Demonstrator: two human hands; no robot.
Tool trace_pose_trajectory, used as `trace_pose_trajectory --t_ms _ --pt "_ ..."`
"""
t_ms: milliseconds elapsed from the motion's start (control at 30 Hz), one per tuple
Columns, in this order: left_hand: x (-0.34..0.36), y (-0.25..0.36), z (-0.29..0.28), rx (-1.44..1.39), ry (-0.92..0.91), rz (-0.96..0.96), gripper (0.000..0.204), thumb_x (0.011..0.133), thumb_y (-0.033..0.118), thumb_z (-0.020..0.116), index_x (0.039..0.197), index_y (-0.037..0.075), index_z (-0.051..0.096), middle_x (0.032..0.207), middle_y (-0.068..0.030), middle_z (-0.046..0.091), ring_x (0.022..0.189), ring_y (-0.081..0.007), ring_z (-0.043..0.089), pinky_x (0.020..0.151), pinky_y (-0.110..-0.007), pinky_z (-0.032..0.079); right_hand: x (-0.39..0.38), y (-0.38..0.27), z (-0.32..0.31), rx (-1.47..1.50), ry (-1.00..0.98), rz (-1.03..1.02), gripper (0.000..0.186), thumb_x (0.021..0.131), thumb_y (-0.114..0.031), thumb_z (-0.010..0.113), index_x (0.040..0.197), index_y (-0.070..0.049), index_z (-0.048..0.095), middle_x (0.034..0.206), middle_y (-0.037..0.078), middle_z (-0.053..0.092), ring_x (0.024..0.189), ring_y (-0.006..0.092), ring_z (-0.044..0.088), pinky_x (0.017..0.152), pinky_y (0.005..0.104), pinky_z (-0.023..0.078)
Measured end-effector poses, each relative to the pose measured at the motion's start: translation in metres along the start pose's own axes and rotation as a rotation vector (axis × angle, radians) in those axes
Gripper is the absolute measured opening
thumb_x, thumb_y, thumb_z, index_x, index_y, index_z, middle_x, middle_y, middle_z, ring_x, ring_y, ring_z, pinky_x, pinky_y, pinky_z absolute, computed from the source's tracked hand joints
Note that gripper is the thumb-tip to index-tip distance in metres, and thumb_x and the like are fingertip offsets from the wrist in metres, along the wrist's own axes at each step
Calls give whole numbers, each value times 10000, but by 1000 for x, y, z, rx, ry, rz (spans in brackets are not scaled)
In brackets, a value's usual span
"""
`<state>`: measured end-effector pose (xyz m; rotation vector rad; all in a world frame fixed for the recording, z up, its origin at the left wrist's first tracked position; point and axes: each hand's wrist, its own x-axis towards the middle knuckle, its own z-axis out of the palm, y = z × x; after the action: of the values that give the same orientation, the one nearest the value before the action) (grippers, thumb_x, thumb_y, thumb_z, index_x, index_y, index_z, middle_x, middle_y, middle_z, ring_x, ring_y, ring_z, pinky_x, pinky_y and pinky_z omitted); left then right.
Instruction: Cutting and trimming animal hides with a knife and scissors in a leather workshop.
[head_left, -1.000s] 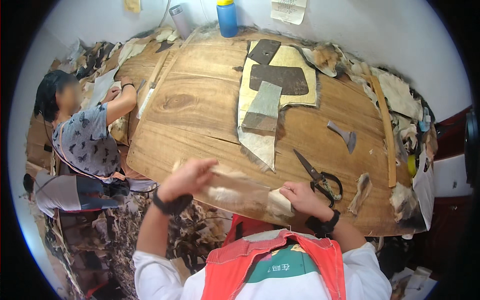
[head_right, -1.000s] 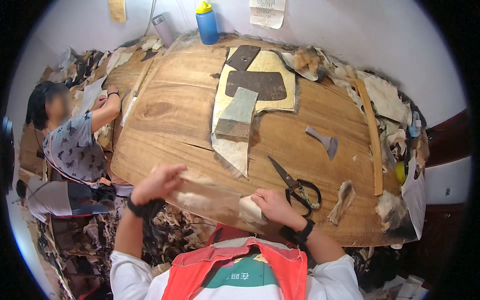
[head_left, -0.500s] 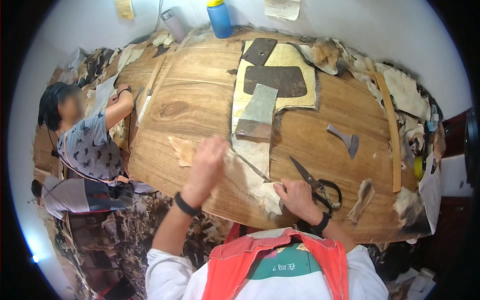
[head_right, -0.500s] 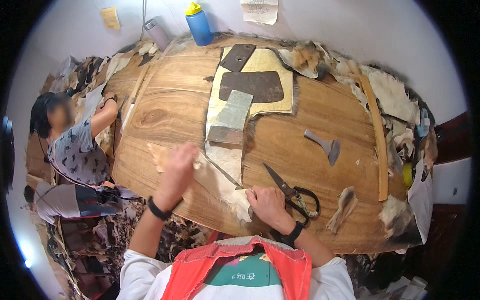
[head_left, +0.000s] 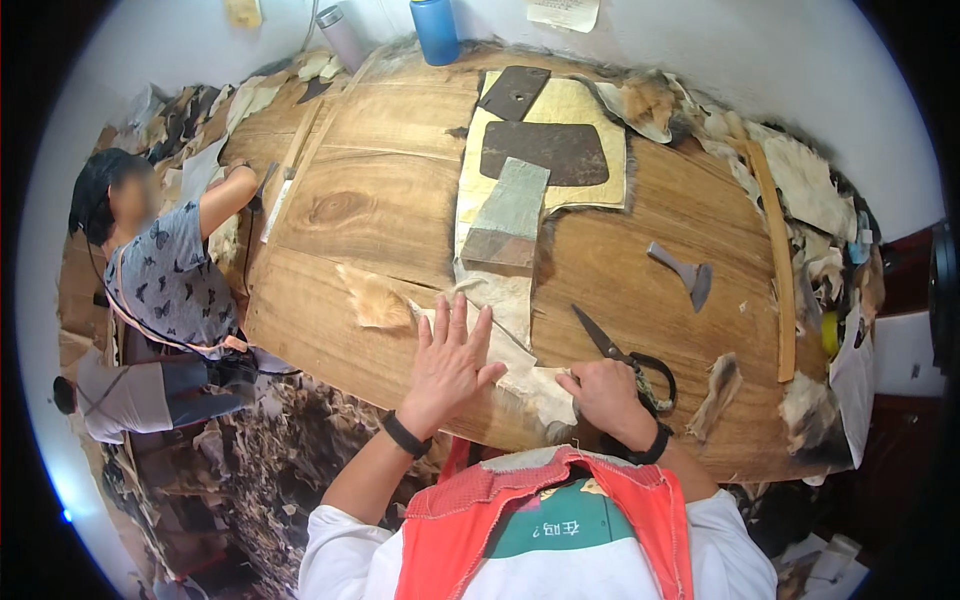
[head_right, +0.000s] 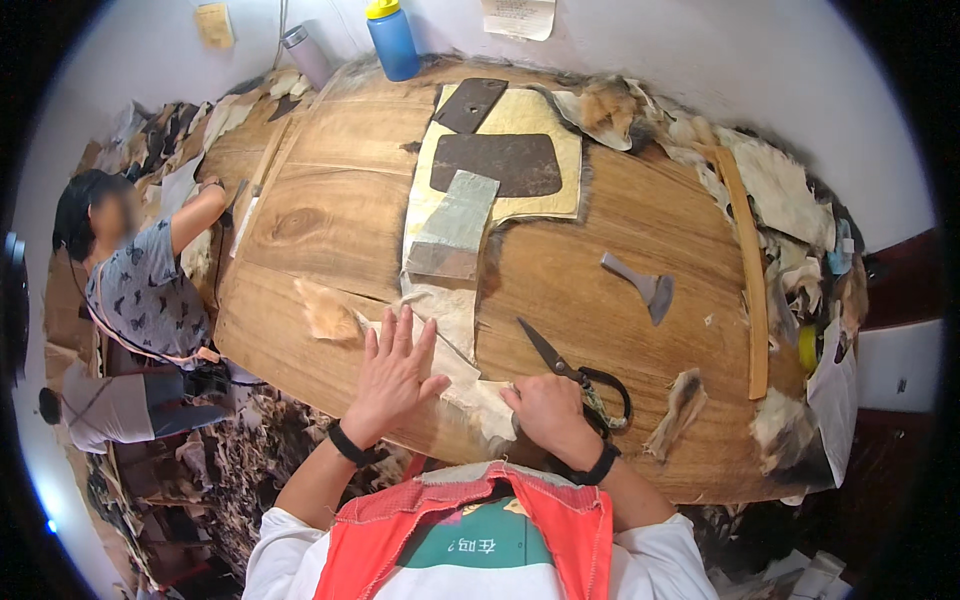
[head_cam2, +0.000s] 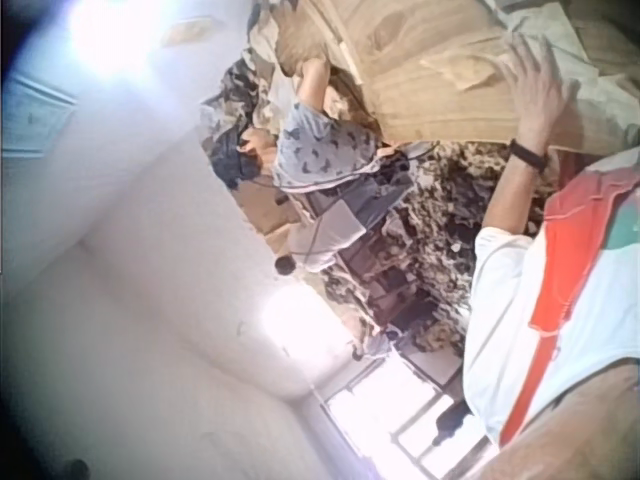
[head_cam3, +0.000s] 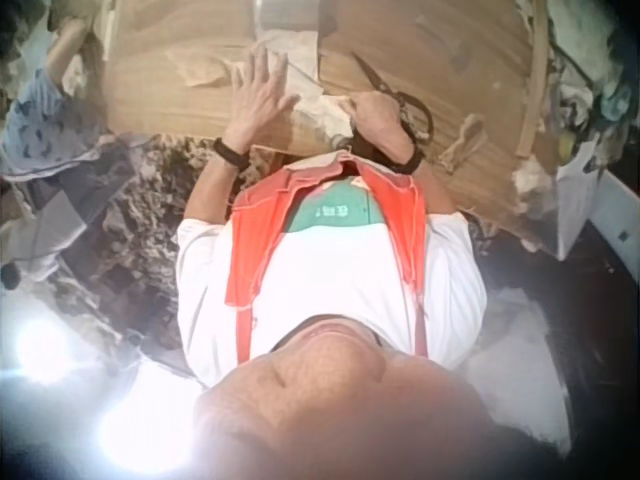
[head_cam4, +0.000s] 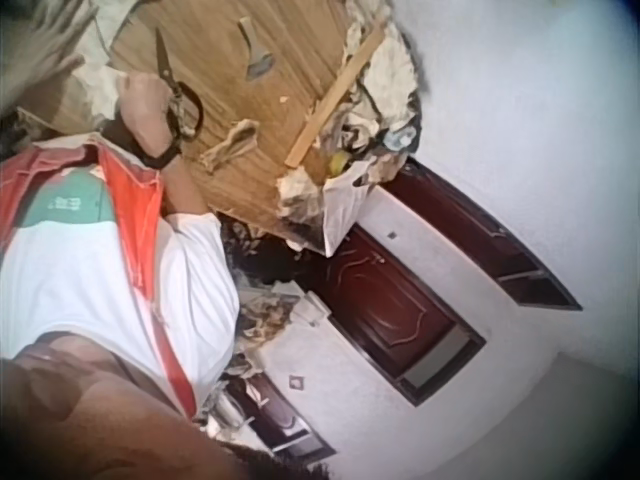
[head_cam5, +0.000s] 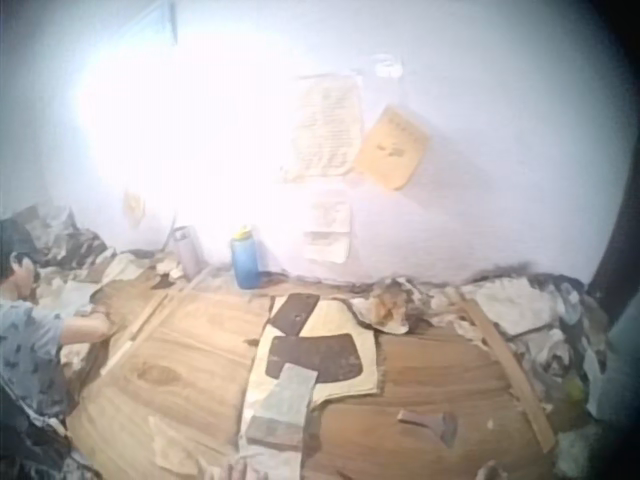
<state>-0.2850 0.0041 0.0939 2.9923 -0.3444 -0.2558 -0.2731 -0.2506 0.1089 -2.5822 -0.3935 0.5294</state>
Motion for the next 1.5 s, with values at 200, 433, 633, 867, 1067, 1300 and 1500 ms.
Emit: trace_pose_trajectory --t_ms 200,433,633,867,1067,1300,1500 --pt "5 4 -2 -13 4 -44 901 882 646 535 1553 104 277 1599 -274 183 1490 -445 145 1155 -624 162 14 12 -69 -38 -5 -88 407 822 -449 723 873 -50 665 680 167 641 656 353 649 612 440 506" --pt "3 -4 -9 -66 59 -39 890 900 590 554 1561 80 246 1610 -236 193 1499 -428 131 1138 -666 119 134 -2 -72 708 265 -202 532 852 -340 740 1170 58 585 923 115 669 823 218 631 648 365 488" --pt "-16 -14 -13 -43 192 -105 692 934 370 589 1515 83 346 1593 -174 278 1488 -398 197 1099 -683 193 176 -1 -31 1227 51 140 721 858 -284 751 1407 51 424 1086 68 636 888 143 590 678 278 445" --pt "-46 -14 3 -36 157 -54 643 884 311 640 1453 87 441 1565 -159 339 1467 -380 267 1095 -681 216 132 -25 -27 725 139 -173 385 822 -215 777 1125 -15 650 874 19 637 703 98 531 598 249 424" --pt "-46 -15 12 -192 213 -89 673 863 346 657 1452 98 449 1557 -152 355 1468 -374 262 1127 -622 224 116 -20 -26 227 -139 -429 326 788 -207 751 1075 -69 682 770 104 566 692 247 596 616 361 487" --pt "-45 -18 9 -166 206 -58 643 872 332 645 1451 121 458 1537 -136 387 1439 -366 307 1117 -595 270 95 -44 -15 -253 -9 -1000 305 817 -139 633 1118 -91 651 761 65 556 694 246 619 605 378 493" --pt "-42 -22 11 -160 220 -15 612 890 354 633 1443 144 473 1528 -110 409 1434 -353 322 1113 -600 279 103 -35 -24 -175 -134 -981 294 812 -100 643 1105 -83 654 795 68 592 715 233 634 620 354 502"
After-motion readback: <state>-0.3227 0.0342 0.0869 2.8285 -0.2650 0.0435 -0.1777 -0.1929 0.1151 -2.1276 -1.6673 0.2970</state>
